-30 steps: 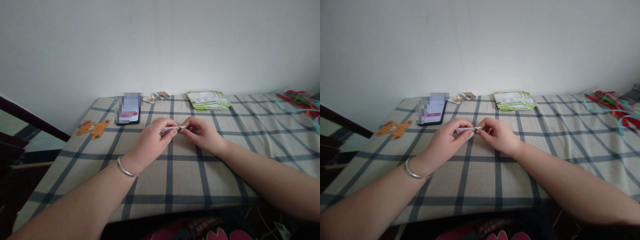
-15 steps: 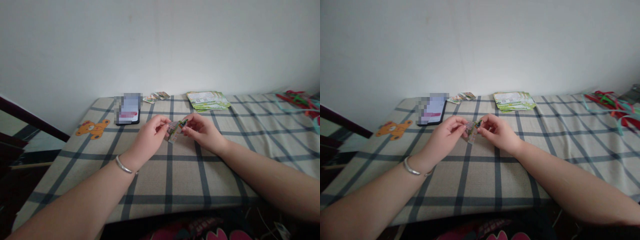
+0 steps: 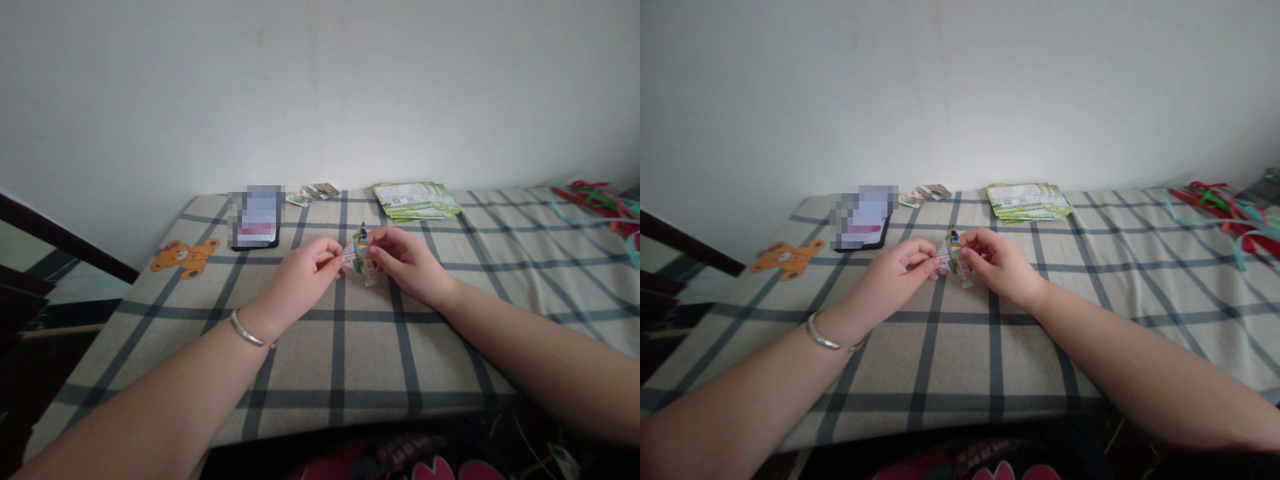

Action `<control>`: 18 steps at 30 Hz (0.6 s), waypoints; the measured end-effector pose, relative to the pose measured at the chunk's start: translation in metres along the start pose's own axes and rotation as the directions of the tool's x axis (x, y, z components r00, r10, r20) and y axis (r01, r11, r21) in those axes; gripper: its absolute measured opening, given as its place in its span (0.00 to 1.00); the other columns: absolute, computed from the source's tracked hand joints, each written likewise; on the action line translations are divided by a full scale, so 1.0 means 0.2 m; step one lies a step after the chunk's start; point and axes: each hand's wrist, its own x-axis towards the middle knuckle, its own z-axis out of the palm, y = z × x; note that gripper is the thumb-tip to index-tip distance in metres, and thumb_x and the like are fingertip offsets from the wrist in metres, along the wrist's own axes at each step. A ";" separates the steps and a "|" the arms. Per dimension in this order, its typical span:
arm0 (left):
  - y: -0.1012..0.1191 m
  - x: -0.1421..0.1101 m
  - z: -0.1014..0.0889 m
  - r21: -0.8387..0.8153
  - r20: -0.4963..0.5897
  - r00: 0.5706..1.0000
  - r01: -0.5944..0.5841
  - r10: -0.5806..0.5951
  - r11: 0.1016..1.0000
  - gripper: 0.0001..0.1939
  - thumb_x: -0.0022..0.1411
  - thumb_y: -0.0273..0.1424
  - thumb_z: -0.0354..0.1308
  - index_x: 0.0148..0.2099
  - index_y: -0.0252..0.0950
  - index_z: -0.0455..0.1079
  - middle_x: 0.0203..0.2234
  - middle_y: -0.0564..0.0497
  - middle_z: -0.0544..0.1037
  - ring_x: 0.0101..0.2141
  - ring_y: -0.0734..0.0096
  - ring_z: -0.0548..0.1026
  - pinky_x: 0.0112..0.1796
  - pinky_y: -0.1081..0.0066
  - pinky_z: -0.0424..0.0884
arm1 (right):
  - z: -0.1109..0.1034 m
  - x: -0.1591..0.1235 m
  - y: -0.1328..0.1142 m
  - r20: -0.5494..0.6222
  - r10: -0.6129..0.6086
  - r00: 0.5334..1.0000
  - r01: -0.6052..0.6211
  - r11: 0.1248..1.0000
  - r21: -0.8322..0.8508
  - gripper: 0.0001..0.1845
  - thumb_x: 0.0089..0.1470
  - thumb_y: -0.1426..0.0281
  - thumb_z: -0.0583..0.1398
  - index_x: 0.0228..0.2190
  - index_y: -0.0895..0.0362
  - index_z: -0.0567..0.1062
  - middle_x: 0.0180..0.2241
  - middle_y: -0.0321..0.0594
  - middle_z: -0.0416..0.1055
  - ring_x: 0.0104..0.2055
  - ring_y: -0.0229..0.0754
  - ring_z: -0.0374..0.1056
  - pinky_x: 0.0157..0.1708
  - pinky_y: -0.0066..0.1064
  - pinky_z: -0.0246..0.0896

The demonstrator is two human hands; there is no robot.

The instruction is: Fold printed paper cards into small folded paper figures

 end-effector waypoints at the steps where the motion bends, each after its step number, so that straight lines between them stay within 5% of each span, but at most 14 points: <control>1: 0.00 0.00 0.00 0.012 0.016 1.000 -0.007 0.007 1.000 0.01 0.64 0.28 0.54 0.38 0.38 0.66 0.29 0.53 0.80 0.30 0.71 0.79 0.32 0.71 0.74 | 0.00 0.00 0.00 -0.010 0.003 1.000 -0.003 1.000 0.006 0.09 0.59 0.62 0.58 0.37 0.55 0.69 0.32 0.35 0.68 0.30 0.33 0.64 0.29 0.26 0.61; 10: 0.00 0.00 0.01 0.047 0.030 0.998 -0.056 0.055 0.997 0.03 0.65 0.27 0.51 0.38 0.38 0.65 0.28 0.54 0.77 0.31 0.71 0.77 0.35 0.69 0.73 | 0.00 0.00 -0.04 0.071 -0.012 0.997 0.003 0.992 0.124 0.14 0.54 0.59 0.63 0.37 0.54 0.69 0.28 0.33 0.67 0.26 0.33 0.63 0.26 0.26 0.63; 18: -0.04 0.00 0.03 0.049 -0.038 0.996 -0.077 0.079 0.996 0.05 0.64 0.27 0.52 0.43 0.38 0.66 0.38 0.50 0.79 0.40 0.67 0.78 0.42 0.65 0.73 | 0.00 -0.01 -0.01 0.192 -0.042 0.980 0.006 0.983 0.186 0.16 0.55 0.62 0.62 0.43 0.53 0.66 0.33 0.34 0.68 0.28 0.33 0.66 0.27 0.27 0.64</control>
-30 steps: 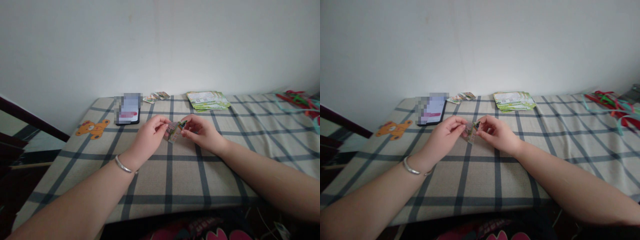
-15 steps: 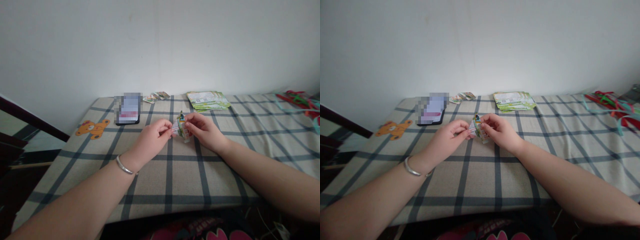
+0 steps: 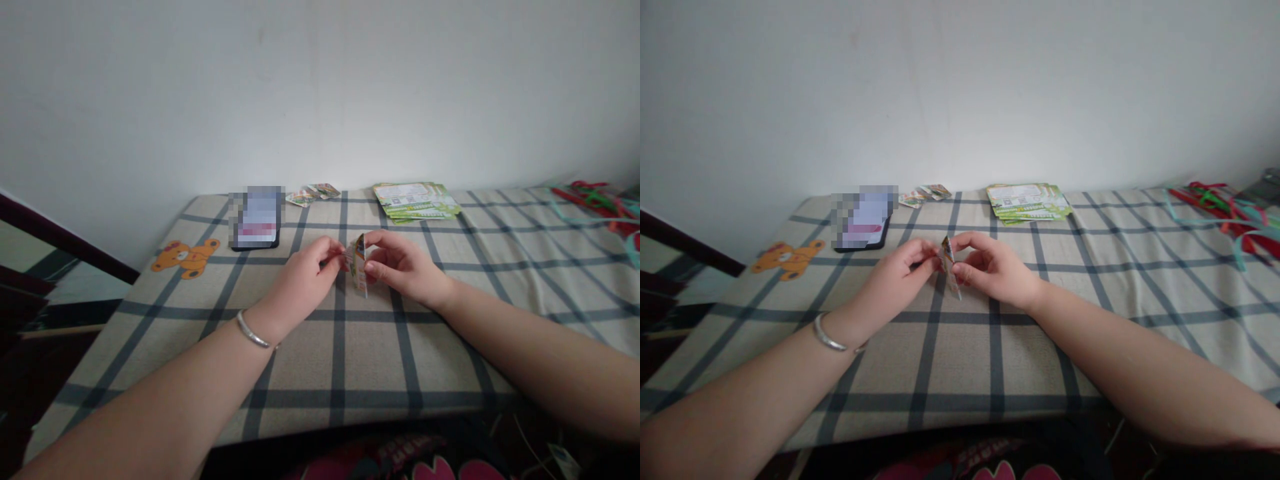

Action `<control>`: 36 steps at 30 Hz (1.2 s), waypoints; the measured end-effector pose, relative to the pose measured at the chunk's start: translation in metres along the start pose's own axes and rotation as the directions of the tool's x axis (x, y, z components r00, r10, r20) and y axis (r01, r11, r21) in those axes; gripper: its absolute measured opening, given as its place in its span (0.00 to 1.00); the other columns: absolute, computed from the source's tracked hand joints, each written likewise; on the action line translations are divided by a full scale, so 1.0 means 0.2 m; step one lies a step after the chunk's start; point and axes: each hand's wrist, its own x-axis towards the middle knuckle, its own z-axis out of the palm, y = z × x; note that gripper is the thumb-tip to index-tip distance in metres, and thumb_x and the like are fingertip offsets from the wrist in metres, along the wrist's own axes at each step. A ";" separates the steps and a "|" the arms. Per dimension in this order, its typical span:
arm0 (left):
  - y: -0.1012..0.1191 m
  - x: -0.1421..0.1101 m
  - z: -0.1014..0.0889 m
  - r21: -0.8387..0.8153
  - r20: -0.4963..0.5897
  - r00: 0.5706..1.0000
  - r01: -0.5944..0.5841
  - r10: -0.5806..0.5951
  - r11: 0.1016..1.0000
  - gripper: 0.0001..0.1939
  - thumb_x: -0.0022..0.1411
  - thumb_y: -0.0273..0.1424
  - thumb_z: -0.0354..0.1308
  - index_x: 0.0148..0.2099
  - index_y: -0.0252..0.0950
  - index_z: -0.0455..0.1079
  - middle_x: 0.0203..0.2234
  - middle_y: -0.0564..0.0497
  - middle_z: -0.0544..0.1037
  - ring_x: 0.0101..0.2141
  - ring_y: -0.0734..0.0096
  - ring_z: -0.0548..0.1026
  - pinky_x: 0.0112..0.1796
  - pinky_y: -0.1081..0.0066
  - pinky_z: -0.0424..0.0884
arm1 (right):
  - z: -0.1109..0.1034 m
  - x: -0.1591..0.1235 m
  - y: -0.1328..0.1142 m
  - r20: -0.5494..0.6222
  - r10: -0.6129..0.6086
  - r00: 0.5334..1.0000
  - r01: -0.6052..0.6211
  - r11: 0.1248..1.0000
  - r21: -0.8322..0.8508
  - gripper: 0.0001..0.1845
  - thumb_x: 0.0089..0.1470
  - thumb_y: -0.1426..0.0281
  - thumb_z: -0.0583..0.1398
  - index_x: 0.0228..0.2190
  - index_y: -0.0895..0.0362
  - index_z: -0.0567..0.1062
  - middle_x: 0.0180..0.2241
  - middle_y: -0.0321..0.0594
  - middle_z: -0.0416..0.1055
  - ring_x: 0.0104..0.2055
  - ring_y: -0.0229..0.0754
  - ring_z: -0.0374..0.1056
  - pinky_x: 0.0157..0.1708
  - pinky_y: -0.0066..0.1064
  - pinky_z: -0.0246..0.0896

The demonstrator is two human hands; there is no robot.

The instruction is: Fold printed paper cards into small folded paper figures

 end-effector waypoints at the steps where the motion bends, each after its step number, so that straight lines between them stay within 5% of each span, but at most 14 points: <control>1: 0.00 0.00 0.00 0.018 -0.008 1.000 -0.001 0.001 1.000 0.06 0.64 0.26 0.52 0.43 0.38 0.66 0.38 0.50 0.79 0.40 0.67 0.78 0.42 0.65 0.73 | 0.00 0.00 0.00 0.007 0.000 1.000 0.000 1.000 -0.016 0.16 0.56 0.63 0.62 0.43 0.53 0.66 0.33 0.34 0.68 0.28 0.33 0.66 0.27 0.27 0.64; 14: 0.08 -0.02 -0.01 0.241 0.031 1.000 -0.007 -0.001 0.971 0.12 0.64 0.27 0.52 0.50 0.37 0.64 0.39 0.48 0.78 0.40 0.65 0.77 0.42 0.62 0.73 | 0.01 -0.01 -0.03 -0.080 -0.056 0.995 0.020 0.918 -0.397 0.14 0.58 0.68 0.59 0.46 0.53 0.66 0.40 0.39 0.70 0.32 0.34 0.68 0.26 0.25 0.63; 24: 0.10 -0.03 -0.02 0.276 0.053 0.996 -0.077 0.065 0.958 0.18 0.63 0.32 0.54 0.54 0.35 0.62 0.45 0.44 0.76 0.44 0.63 0.75 0.47 0.59 0.72 | 0.00 0.00 -0.02 -0.060 -0.118 0.991 0.078 0.885 -0.458 0.14 0.57 0.69 0.60 0.46 0.54 0.68 0.42 0.40 0.70 0.35 0.36 0.69 0.31 0.28 0.67; 30: 0.11 -0.02 -0.01 0.473 0.019 0.991 -0.127 0.134 0.872 0.20 0.59 0.35 0.61 0.52 0.33 0.66 0.47 0.43 0.77 0.49 0.57 0.74 0.60 0.46 0.56 | 0.01 0.00 -0.03 -0.037 -0.083 0.996 0.057 0.885 -0.462 0.16 0.58 0.69 0.59 0.48 0.55 0.68 0.43 0.41 0.72 0.37 0.37 0.69 0.32 0.29 0.66; 36: 0.11 -0.02 -0.01 0.435 0.037 0.997 -0.083 0.075 0.897 0.19 0.60 0.36 0.59 0.51 0.33 0.69 0.45 0.44 0.78 0.46 0.58 0.75 0.52 0.54 0.68 | 0.01 0.01 -0.04 -0.057 -0.060 0.997 0.025 0.875 -0.483 0.13 0.57 0.70 0.60 0.45 0.56 0.69 0.37 0.38 0.73 0.33 0.36 0.69 0.29 0.27 0.65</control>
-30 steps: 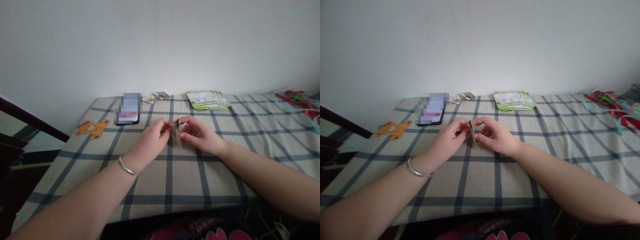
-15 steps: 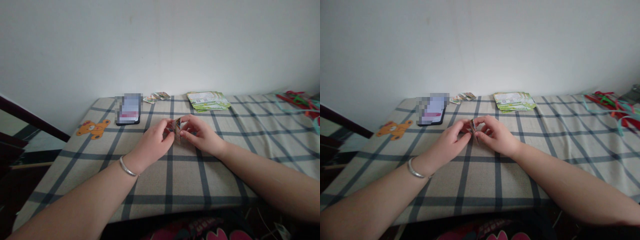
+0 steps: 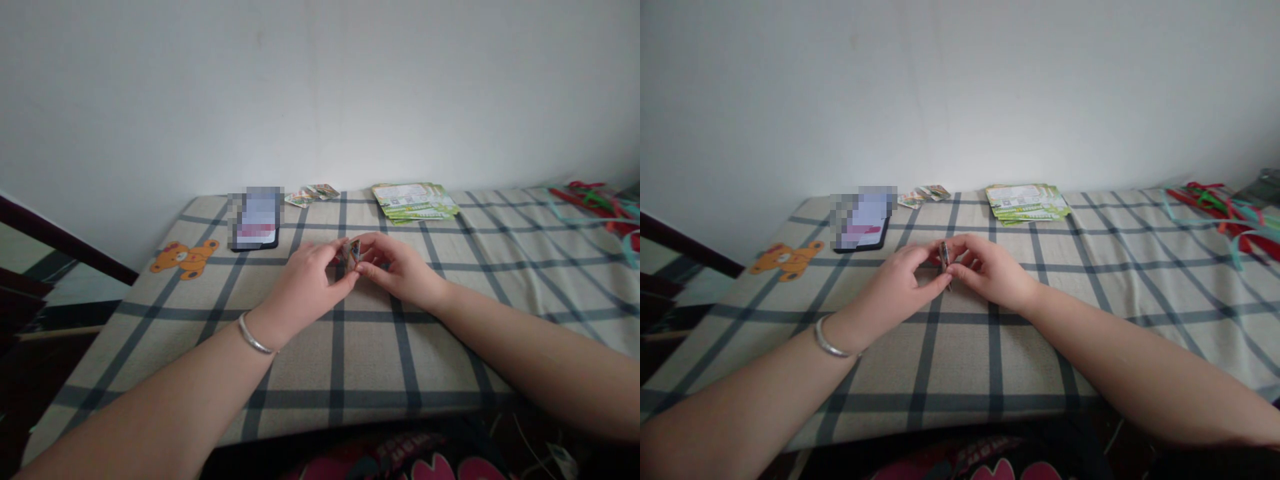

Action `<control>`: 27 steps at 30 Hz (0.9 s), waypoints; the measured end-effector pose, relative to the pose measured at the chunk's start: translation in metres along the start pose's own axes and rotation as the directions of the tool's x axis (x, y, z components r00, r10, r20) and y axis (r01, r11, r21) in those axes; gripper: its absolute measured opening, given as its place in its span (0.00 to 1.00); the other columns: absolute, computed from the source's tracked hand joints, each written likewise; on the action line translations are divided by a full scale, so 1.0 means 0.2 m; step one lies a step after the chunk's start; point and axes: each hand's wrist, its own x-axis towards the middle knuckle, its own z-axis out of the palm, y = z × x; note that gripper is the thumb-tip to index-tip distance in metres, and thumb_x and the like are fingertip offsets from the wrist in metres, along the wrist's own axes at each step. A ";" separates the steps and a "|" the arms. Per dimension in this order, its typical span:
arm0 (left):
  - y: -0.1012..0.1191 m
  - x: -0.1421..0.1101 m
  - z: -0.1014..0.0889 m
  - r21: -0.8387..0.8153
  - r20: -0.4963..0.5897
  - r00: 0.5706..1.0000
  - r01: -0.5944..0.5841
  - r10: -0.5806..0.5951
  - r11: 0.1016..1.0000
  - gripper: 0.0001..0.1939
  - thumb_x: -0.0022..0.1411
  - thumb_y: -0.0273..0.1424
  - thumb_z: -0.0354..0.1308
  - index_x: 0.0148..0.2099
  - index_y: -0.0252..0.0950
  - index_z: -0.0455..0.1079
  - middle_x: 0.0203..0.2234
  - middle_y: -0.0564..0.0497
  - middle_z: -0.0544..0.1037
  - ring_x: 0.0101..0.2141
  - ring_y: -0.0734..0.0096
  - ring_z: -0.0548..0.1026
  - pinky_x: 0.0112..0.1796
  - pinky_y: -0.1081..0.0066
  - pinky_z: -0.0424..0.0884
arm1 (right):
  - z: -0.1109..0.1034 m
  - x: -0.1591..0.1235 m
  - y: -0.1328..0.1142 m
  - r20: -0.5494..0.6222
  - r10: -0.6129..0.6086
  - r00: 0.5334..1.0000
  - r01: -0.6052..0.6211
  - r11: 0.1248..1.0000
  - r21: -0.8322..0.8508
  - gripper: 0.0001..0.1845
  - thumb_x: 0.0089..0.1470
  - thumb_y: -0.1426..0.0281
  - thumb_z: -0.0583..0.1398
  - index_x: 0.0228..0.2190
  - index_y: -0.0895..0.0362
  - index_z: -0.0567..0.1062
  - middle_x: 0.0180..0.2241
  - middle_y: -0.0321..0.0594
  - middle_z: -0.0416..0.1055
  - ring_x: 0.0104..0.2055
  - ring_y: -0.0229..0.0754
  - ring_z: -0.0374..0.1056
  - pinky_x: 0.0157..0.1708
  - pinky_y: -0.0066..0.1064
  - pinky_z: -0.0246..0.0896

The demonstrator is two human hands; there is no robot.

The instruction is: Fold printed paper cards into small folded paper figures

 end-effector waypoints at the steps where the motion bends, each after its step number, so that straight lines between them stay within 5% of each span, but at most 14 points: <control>1: 0.00 0.00 0.00 -0.022 0.016 1.000 0.024 -0.024 0.999 0.19 0.60 0.37 0.58 0.52 0.34 0.69 0.44 0.44 0.78 0.46 0.58 0.76 0.49 0.56 0.71 | 0.00 0.00 0.00 -0.004 0.003 1.000 -0.003 1.000 -0.006 0.13 0.57 0.70 0.60 0.44 0.56 0.69 0.37 0.38 0.73 0.33 0.35 0.69 0.29 0.27 0.65; 11: -0.02 -0.01 0.01 -0.166 0.053 0.995 0.096 -0.088 0.981 0.26 0.60 0.33 0.57 0.60 0.36 0.60 0.44 0.45 0.77 0.43 0.64 0.76 0.47 0.60 0.72 | 0.00 -0.01 0.01 -0.038 0.053 0.998 -0.053 0.998 -0.014 0.15 0.56 0.70 0.60 0.46 0.56 0.68 0.33 0.38 0.77 0.30 0.35 0.72 0.30 0.27 0.68; 14: -0.02 -0.01 0.02 -0.205 0.038 0.997 0.067 -0.061 0.977 0.22 0.61 0.32 0.56 0.57 0.36 0.60 0.46 0.45 0.75 0.44 0.66 0.75 0.47 0.61 0.72 | 0.00 -0.01 0.00 -0.061 0.038 0.997 -0.042 0.997 -0.065 0.14 0.56 0.70 0.60 0.46 0.56 0.70 0.33 0.38 0.78 0.31 0.36 0.73 0.31 0.27 0.68; 20: -0.03 -0.01 0.02 -0.071 0.004 1.000 -0.010 0.011 0.997 0.14 0.63 0.31 0.55 0.51 0.34 0.65 0.47 0.43 0.75 0.51 0.59 0.72 0.53 0.53 0.66 | -0.01 -0.01 0.00 -0.090 0.040 0.995 -0.052 0.990 -0.132 0.13 0.56 0.70 0.59 0.44 0.55 0.76 0.35 0.38 0.79 0.32 0.36 0.73 0.31 0.27 0.67; 27: -0.05 0.01 0.02 -0.037 -0.009 0.999 -0.051 0.050 0.998 0.16 0.63 0.30 0.55 0.52 0.32 0.68 0.46 0.44 0.76 0.50 0.60 0.71 0.53 0.57 0.67 | -0.01 -0.01 0.00 -0.125 0.064 0.990 -0.088 0.977 -0.192 0.13 0.53 0.71 0.60 0.42 0.56 0.77 0.32 0.36 0.78 0.27 0.33 0.69 0.28 0.25 0.64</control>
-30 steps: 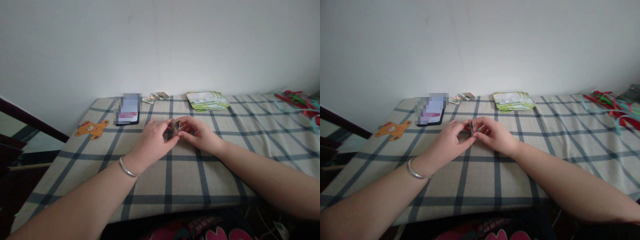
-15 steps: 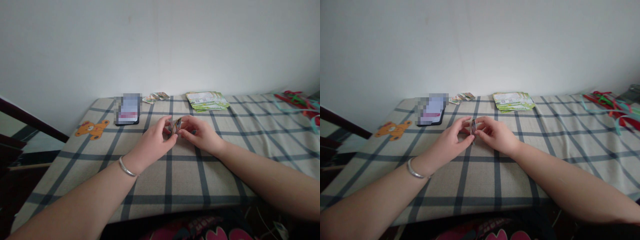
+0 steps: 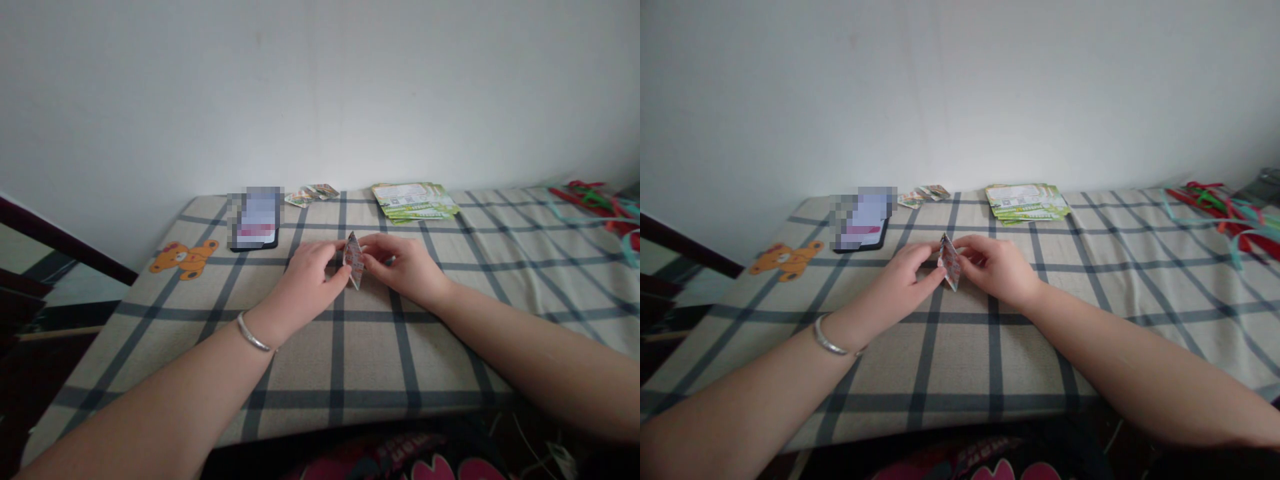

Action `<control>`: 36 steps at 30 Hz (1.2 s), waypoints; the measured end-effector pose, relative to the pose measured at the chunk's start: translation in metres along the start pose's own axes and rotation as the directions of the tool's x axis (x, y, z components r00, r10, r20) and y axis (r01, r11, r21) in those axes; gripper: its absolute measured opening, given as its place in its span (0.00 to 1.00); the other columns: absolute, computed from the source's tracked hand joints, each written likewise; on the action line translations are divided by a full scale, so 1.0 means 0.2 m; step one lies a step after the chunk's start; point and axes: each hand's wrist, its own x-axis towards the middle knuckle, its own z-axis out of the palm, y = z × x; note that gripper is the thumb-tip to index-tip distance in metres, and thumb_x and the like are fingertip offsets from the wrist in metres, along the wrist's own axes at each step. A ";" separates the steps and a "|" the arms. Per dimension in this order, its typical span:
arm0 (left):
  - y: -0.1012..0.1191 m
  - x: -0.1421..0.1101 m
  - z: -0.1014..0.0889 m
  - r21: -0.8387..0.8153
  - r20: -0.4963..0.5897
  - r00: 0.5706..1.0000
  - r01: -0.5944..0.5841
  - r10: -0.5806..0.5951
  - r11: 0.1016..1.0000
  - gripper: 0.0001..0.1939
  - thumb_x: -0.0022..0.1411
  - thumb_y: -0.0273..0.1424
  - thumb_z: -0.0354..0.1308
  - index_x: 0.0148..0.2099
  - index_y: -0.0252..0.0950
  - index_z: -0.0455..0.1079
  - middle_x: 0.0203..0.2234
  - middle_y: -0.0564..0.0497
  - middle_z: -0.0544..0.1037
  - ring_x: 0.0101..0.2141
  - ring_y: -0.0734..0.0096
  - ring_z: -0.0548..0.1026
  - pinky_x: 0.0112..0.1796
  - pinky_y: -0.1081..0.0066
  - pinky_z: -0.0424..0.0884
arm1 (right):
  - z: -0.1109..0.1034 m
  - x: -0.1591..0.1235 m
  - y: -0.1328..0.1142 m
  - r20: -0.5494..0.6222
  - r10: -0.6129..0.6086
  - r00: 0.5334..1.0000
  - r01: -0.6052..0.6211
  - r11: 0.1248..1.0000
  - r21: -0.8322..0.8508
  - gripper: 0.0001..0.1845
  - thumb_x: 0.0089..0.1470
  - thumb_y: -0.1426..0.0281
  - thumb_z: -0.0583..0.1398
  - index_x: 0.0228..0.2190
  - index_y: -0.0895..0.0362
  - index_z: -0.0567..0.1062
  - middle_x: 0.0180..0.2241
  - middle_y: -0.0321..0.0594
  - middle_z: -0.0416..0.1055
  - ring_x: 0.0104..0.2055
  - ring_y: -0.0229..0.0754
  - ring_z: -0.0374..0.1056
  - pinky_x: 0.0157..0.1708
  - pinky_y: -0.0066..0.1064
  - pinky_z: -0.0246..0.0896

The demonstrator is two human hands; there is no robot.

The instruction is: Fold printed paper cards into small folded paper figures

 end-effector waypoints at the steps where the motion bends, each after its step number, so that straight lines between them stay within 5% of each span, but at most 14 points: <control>1: 0.00 0.00 0.00 -0.001 0.001 1.000 0.005 -0.005 1.000 0.16 0.63 0.30 0.55 0.52 0.32 0.68 0.46 0.44 0.76 0.50 0.60 0.71 0.53 0.57 0.67 | 0.00 0.00 0.00 0.004 0.000 1.000 0.000 1.000 -0.005 0.13 0.53 0.71 0.60 0.42 0.56 0.77 0.31 0.36 0.78 0.27 0.34 0.69 0.28 0.25 0.64; 36: -0.03 -0.01 -0.01 -0.090 0.055 0.996 0.075 -0.071 0.993 0.13 0.62 0.26 0.54 0.49 0.39 0.67 0.45 0.49 0.76 0.47 0.62 0.72 0.50 0.58 0.70 | -0.03 0.01 0.01 0.095 0.010 0.995 0.006 0.986 -0.165 0.08 0.54 0.69 0.59 0.35 0.54 0.78 0.30 0.36 0.76 0.28 0.36 0.69 0.28 0.27 0.61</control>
